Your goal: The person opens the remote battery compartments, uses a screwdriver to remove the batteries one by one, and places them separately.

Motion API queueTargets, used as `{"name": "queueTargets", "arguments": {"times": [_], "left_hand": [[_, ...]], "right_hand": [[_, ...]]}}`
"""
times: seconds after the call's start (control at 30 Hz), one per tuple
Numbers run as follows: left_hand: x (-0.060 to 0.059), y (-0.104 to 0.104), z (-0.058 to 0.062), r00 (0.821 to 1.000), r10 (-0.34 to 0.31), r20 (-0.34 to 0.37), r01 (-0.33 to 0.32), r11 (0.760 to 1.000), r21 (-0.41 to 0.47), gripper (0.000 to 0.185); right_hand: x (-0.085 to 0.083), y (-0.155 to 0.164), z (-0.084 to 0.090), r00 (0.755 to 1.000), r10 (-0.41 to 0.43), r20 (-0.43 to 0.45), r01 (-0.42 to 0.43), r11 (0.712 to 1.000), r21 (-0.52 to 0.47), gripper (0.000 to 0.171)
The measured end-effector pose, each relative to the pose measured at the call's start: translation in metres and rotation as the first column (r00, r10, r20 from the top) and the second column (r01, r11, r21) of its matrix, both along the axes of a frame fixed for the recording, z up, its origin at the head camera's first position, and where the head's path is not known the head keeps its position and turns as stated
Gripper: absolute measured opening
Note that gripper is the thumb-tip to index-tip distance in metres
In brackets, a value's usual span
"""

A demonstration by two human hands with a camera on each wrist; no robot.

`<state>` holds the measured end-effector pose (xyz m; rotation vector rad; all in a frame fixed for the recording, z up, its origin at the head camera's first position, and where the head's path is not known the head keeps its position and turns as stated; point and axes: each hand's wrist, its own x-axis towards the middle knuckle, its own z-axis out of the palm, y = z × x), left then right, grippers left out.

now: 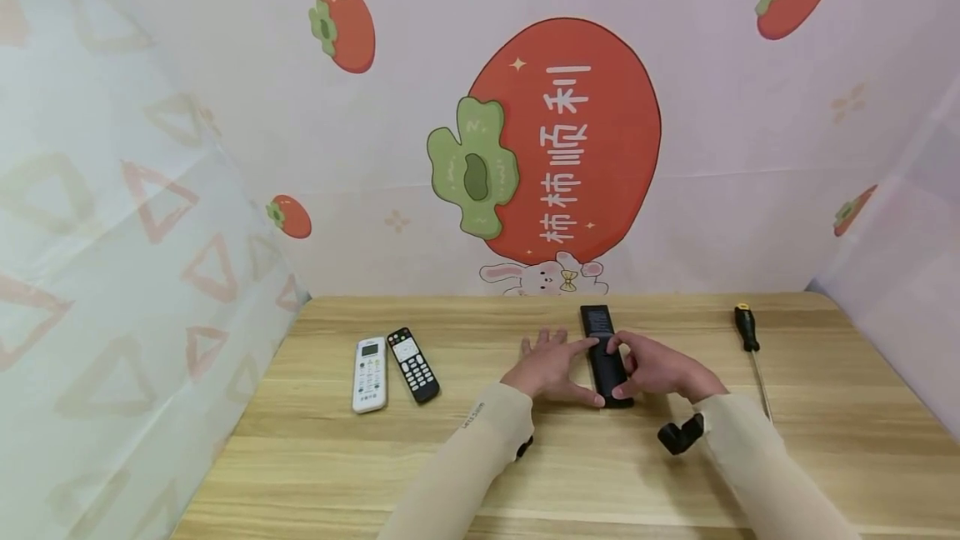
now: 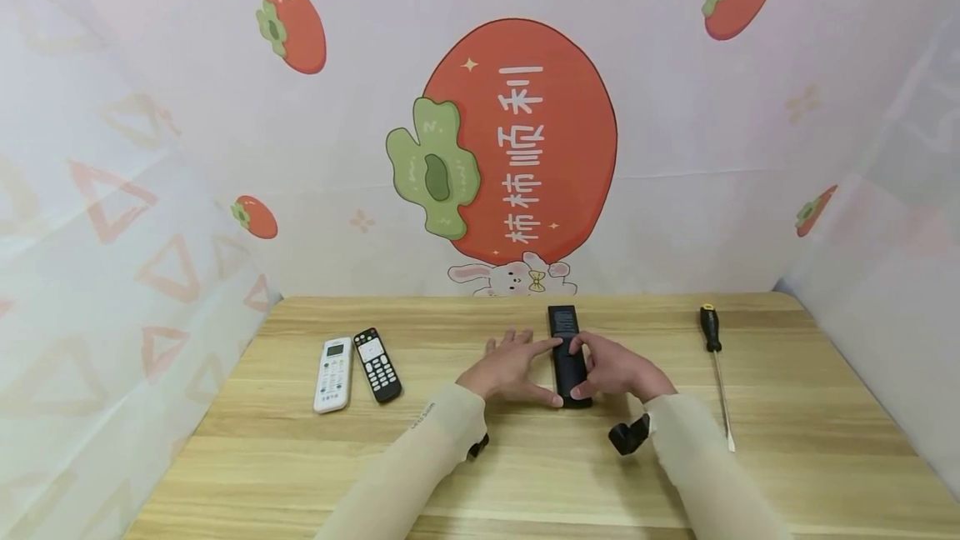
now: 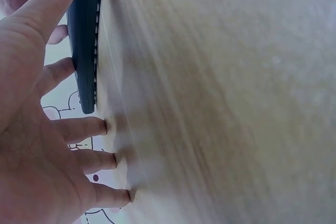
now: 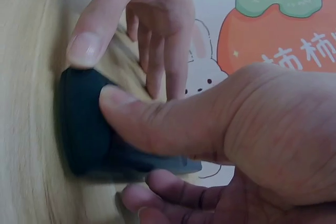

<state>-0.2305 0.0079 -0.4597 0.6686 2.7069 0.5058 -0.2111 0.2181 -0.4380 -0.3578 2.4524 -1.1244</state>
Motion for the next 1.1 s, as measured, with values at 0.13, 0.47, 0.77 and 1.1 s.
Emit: {"name": "queueTargets", "arguments": {"times": [0.13,0.47,0.77,1.1], "left_hand": [[0.000,-0.001,0.000,1.000,-0.002,-0.004,0.002,1.000,-0.006,0.093],[0.001,0.001,0.000,1.000,0.006,0.007,-0.006,1.000,-0.006,0.094],[0.000,0.002,0.004,1.000,0.015,0.011,-0.015,1.000,-0.014,0.094],[0.000,0.002,0.006,1.000,0.013,0.007,-0.013,1.000,-0.026,0.094]], "right_hand": [[0.000,-0.003,0.001,1.000,-0.016,0.001,0.016,1.000,0.015,0.058],[0.001,-0.004,0.001,0.999,-0.026,0.027,0.026,1.000,0.016,0.059],[0.001,-0.004,-0.003,1.000,-0.017,-0.025,0.017,1.000,-0.003,0.062],[0.013,-0.008,0.001,0.982,0.023,-0.189,-0.004,0.995,0.099,0.064]]}}
